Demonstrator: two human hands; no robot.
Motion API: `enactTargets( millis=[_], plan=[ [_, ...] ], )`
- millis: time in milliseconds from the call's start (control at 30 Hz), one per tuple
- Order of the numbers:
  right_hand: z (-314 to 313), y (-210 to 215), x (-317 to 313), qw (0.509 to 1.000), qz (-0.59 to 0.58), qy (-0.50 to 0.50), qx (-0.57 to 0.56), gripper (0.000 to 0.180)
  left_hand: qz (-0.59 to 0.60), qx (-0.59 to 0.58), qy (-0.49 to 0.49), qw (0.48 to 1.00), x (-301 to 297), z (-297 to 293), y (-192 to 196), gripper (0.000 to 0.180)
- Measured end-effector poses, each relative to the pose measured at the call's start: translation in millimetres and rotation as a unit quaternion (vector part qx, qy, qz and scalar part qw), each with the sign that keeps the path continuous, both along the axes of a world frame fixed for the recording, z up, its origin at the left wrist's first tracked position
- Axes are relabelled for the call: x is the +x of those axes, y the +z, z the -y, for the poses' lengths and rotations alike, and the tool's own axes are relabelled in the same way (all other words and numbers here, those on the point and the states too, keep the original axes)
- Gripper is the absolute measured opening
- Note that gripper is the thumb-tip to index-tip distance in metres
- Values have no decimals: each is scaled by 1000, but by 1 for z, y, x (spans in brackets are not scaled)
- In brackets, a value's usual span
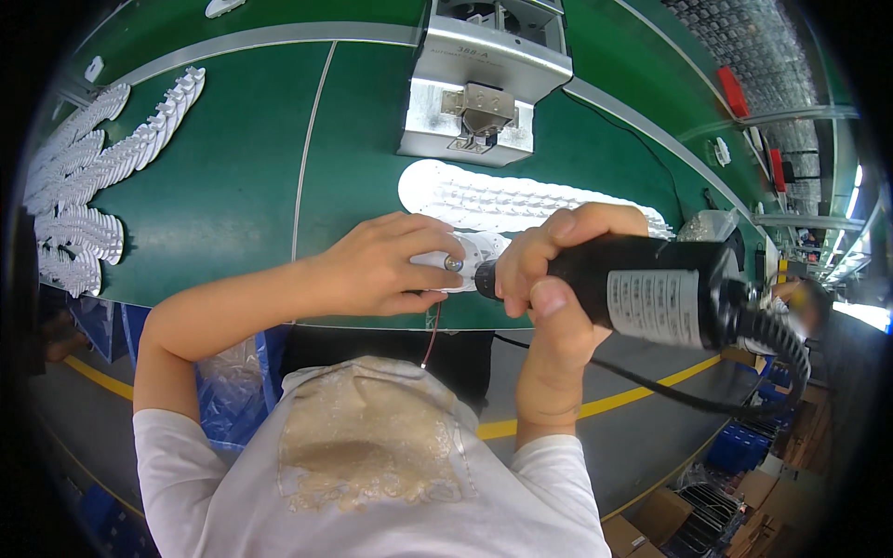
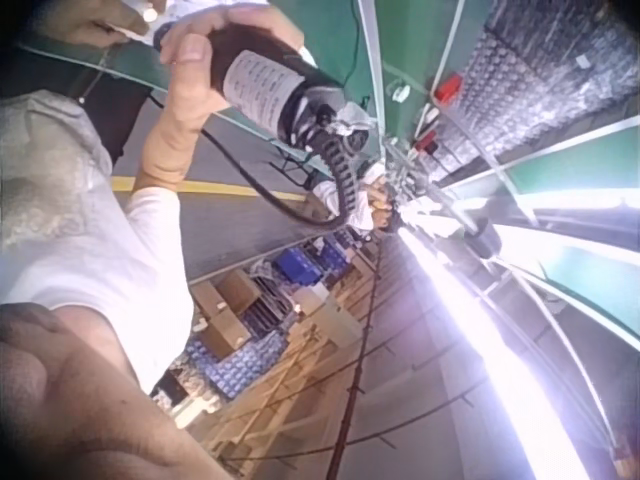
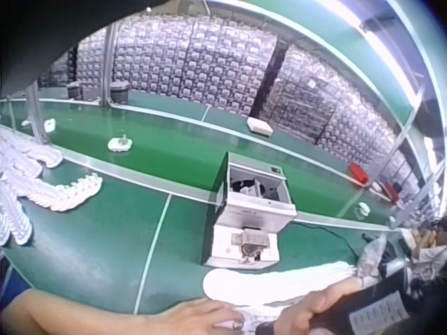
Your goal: The worker is assembling electronic components onto circular LED boards using an electric screwdriver on a factory assembly line.
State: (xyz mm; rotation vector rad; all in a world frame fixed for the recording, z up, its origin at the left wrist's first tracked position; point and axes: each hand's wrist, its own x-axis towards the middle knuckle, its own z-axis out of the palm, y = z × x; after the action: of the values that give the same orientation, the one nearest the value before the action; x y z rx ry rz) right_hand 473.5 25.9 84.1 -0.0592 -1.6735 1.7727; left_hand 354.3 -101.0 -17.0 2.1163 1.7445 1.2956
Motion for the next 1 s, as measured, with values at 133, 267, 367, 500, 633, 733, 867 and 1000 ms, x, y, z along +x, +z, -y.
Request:
enactTargets(
  millis=[133, 267, 367, 500, 633, 733, 867, 1000],
  plan=[
    [2, -5, 6, 999, -21, 41, 20, 34, -5, -6, 0, 1000, 0, 1, 0, 21],
    [3, -6, 9, 997, -14, 60, 46, 33, 2, -10, -5, 1000, 1, 2, 1, 19],
    [2, -8, 9, 999, -19, 46, 19, 34, 21, -12, 0, 1000, 3, 3, 5, 19],
    [7, -3, 9, 999, 15, 38, -18, 34, 24, -41, 2, 999, 2, 6, 7, 20],
    [-2, -1, 3, 997, -16, 66, 30, 36, -4, -18, 9, 1000, -2, 6, 6, 23],
    [-13, 17, 13, 986, -116, 110, -44, 40, -5, 0, 21, 1000, -1, 13, 16, 27],
    [-26, 27, 33, 984, -158, 74, -26, 41, -35, -15, 149, 988, -8, 48, 42, 31],
    [-23, 15, 40, 990, -122, 67, -32, 42, -26, -23, 418, 908, -30, 83, 21, 40]
  ],
)
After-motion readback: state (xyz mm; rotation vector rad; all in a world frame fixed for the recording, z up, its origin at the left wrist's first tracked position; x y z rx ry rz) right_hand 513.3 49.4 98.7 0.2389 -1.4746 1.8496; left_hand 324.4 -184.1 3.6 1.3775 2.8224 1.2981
